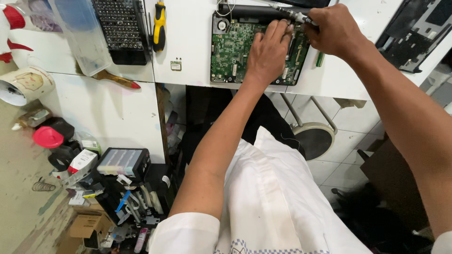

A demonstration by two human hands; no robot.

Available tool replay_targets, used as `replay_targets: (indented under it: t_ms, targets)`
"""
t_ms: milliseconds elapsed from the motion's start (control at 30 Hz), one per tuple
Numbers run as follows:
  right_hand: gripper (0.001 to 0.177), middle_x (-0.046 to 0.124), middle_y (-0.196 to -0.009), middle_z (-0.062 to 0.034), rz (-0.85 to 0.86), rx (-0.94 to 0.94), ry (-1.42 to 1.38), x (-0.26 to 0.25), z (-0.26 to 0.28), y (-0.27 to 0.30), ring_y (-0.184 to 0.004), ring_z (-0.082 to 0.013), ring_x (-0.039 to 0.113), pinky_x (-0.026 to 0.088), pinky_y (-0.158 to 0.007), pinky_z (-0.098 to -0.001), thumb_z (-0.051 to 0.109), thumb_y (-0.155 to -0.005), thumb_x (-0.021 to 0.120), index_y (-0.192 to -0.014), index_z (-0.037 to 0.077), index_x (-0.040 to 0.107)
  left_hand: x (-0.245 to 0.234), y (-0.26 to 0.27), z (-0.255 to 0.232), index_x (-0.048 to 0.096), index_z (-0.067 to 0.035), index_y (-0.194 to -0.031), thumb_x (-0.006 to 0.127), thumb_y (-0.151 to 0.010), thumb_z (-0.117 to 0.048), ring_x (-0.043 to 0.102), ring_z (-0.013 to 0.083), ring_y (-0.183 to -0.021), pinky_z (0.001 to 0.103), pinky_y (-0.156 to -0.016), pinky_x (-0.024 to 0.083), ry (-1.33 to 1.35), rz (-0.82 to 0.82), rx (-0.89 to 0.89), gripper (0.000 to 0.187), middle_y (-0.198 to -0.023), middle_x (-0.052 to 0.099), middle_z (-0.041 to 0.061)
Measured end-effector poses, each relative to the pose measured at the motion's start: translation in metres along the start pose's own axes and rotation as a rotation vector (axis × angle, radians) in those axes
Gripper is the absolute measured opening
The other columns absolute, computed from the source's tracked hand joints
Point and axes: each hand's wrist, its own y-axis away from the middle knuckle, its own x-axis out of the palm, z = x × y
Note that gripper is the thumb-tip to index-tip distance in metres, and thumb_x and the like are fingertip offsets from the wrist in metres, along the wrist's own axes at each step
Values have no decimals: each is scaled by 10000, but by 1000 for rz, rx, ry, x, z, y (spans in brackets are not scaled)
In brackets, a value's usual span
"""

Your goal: The person uses a screwdriver to remove screws from a green circuit board placed on a white table. They then lift the circuit board to inspect it and place it back down.

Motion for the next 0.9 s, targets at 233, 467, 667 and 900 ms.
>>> replay_targets:
  t_ms: [233,467,667,900]
  targets:
    - [286,578,-712,-133,-33,-43,-55,7,-7,6,-575,-308,527,379,-591,-420,65,-1149,814,-940,18,623,7,4,4,688,-92,-1431,748,-976,-100,484,292,-1413,466,-956,565,-56,-19,13,459,-1478,547,101]
    - [393,567,-704,-127,-188,92,-46,21,13,10,-577,-343,530,373,-562,-452,90,-1146,798,-878,39,516,3,2,3,659,-104,-1430,729,-930,-41,478,303,-1422,437,-948,564,-81,47,19,508,-1486,548,115]
    - [360,552,-728,-136,-316,118,-59,32,25,14,-590,-349,492,345,-558,-463,56,-1162,773,-921,45,505,-1,4,1,696,-91,-1366,731,-921,-22,474,309,-1423,443,-942,567,-71,8,38,452,-1468,546,120]
    - [425,509,-717,-36,-597,328,-174,27,-27,16,-655,-163,430,295,-588,-392,-114,-1151,819,-858,81,580,13,5,5,577,-115,-1524,735,-929,-20,489,295,-1437,437,-970,597,-107,74,47,623,-1508,550,113]
